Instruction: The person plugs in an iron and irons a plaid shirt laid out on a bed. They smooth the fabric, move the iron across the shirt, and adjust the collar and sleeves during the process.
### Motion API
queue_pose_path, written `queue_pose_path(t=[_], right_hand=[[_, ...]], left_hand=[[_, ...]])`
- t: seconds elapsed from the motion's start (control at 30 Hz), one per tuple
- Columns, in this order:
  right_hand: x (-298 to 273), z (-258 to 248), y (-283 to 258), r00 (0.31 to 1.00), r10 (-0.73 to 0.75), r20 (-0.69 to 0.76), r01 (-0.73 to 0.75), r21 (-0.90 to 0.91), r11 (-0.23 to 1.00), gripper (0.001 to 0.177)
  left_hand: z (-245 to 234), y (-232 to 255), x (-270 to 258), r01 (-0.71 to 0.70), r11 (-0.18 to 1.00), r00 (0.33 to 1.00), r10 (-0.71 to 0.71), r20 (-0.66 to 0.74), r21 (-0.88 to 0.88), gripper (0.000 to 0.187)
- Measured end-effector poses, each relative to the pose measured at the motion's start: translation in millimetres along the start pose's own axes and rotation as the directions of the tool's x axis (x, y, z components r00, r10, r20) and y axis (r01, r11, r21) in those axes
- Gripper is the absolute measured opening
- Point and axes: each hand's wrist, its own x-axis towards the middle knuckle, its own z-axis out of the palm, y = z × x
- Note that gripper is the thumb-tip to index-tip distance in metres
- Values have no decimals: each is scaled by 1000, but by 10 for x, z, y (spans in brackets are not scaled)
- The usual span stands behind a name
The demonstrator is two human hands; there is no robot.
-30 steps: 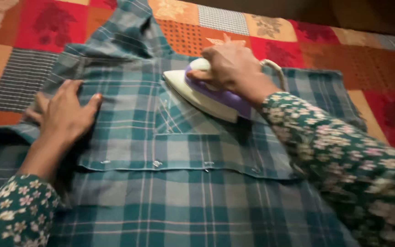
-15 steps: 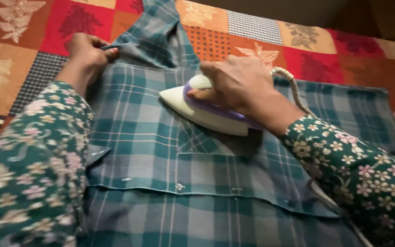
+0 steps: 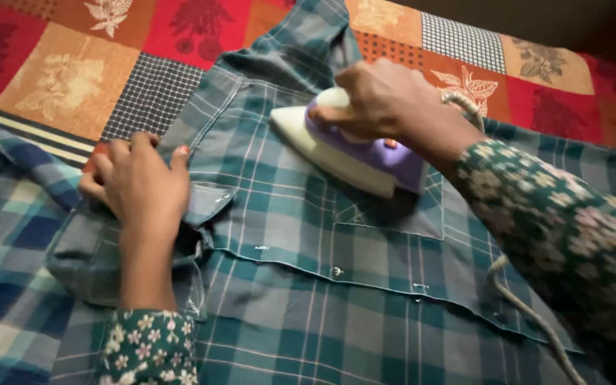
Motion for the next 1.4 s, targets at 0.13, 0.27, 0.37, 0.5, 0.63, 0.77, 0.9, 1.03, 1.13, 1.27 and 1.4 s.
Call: queue_pose_path(t=[0.13, 0.27, 0.37, 0.5, 0.63, 0.77, 0.9, 1.03, 1.13, 1.27, 1.4], right_hand=[[-159, 110, -173, 990, -139, 1, 138, -93, 986, 69], [-103, 101, -365, 981, -178, -73, 164, -174, 971, 65], [134, 159, -556, 974, -165, -153, 138, -176, 975, 65], [340, 181, -671, 959, -164, -232, 119, -195, 973, 65], [250, 165, -630, 923, -267, -277, 204, -235, 950, 61], [-29, 132, -601, 949, -311, -52, 298, -175, 938, 64], [-139, 158, -740, 904, -417, -91, 390, -221, 894, 61], [-2, 212, -1024, 934, -339, -114, 313, -197, 929, 66], [65, 228, -1135, 935, -310, -173, 284, -160, 945, 67], [-13, 168, -1007, 938, -331, -98, 314, -155, 937, 62], [-71, 166, -972, 954, -301, -14, 292, -198, 936, 64]], left_hand=[[199, -195, -34, -48, 994, 990, 35, -137, -93, 33], [209, -230, -1, -5, 986, 990, -19, -140, -169, 23], [-61, -261, 24, 84, 990, 996, -89, -33, -117, 29], [-333, -304, 108, 270, 963, 942, -264, 206, 2, 50], [-245, -413, 108, 161, 987, 973, -159, 166, 5, 74], [-128, -482, 129, 169, 985, 976, -160, 148, -47, 39], [-172, -471, 87, 193, 970, 979, -180, 95, -145, 22], [-267, -497, 14, 130, 959, 992, -128, 25, -251, 35], [-282, -498, 35, 186, 949, 982, -171, 80, -255, 36], [-232, -521, 60, 117, 942, 992, -126, -11, -315, 35], [-218, -541, 22, 141, 947, 989, -145, 9, -288, 31]])
